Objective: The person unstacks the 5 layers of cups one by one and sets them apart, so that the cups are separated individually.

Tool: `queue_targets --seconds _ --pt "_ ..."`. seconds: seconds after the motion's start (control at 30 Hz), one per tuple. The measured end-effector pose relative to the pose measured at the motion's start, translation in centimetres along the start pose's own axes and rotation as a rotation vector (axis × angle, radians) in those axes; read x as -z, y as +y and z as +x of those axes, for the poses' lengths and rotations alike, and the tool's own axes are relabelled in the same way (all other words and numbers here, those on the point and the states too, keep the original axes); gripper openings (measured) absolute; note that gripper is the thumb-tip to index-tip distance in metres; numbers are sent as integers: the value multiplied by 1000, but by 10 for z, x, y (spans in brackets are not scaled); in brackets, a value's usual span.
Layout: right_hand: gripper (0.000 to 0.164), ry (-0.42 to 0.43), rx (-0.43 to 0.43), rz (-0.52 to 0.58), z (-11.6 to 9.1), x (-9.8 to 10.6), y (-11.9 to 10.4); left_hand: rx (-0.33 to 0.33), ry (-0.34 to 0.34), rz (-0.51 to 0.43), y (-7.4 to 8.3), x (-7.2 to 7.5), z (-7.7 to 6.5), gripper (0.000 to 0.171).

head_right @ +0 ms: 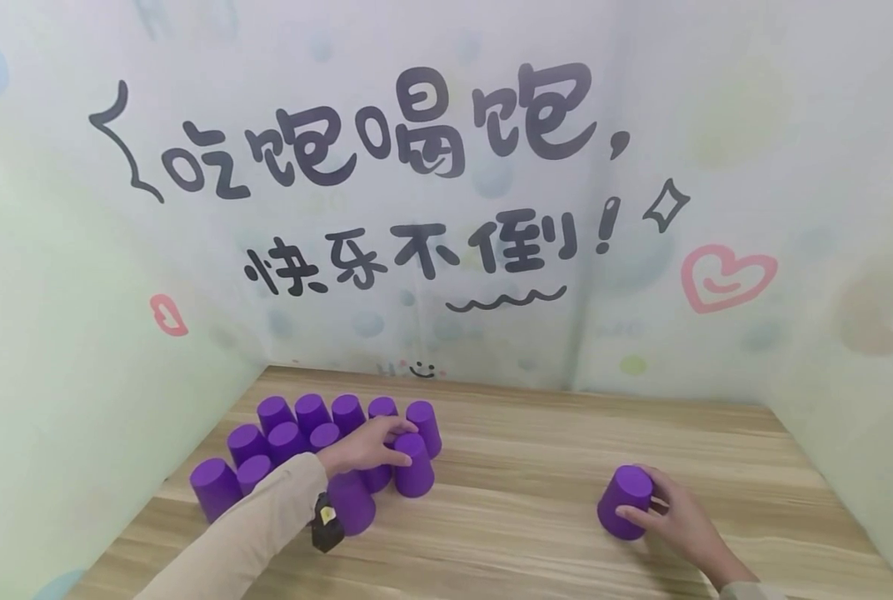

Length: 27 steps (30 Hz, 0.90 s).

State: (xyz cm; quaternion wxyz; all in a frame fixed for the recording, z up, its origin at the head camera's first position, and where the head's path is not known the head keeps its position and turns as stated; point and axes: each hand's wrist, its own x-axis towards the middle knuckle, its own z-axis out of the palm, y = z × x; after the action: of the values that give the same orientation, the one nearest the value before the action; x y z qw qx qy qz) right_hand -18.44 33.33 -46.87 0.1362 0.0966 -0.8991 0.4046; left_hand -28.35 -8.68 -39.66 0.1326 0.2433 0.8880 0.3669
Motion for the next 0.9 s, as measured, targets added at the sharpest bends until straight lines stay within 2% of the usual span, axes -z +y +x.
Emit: queue_targets --seconds 0.07,0.2,0.33,0.37,0.47,0.57,0.6,0.67,0.9 --pt "55 -12 -6 -8 1 0 -2 -6 -2 1 -1 0 1 44" --pt "55 -27 44 5 8 1 -14 -13 -4 -8 -3 1 2 45" --pt "53 -53 116 43 24 1 -39 -43 -13 -18 -7 2 2 47" --pt "53 -59 133 55 29 0 -47 -81 -13 -11 -17 0 7 48" --pt "53 -95 172 96 42 -7 -72 -102 -19 -10 -19 1 8 50" --pt "54 -137 217 167 54 -21 -95 -94 -21 -26 -18 0 8 49" --pt "54 -157 229 193 57 -26 -103 -62 -22 -36 -9 2 3 47" --pt "54 -203 248 239 63 -39 -116 -52 -19 -42 -7 2 2 47" --pt "56 -343 231 286 74 -88 -151 -44 -12 -20 -4 3 0 47"
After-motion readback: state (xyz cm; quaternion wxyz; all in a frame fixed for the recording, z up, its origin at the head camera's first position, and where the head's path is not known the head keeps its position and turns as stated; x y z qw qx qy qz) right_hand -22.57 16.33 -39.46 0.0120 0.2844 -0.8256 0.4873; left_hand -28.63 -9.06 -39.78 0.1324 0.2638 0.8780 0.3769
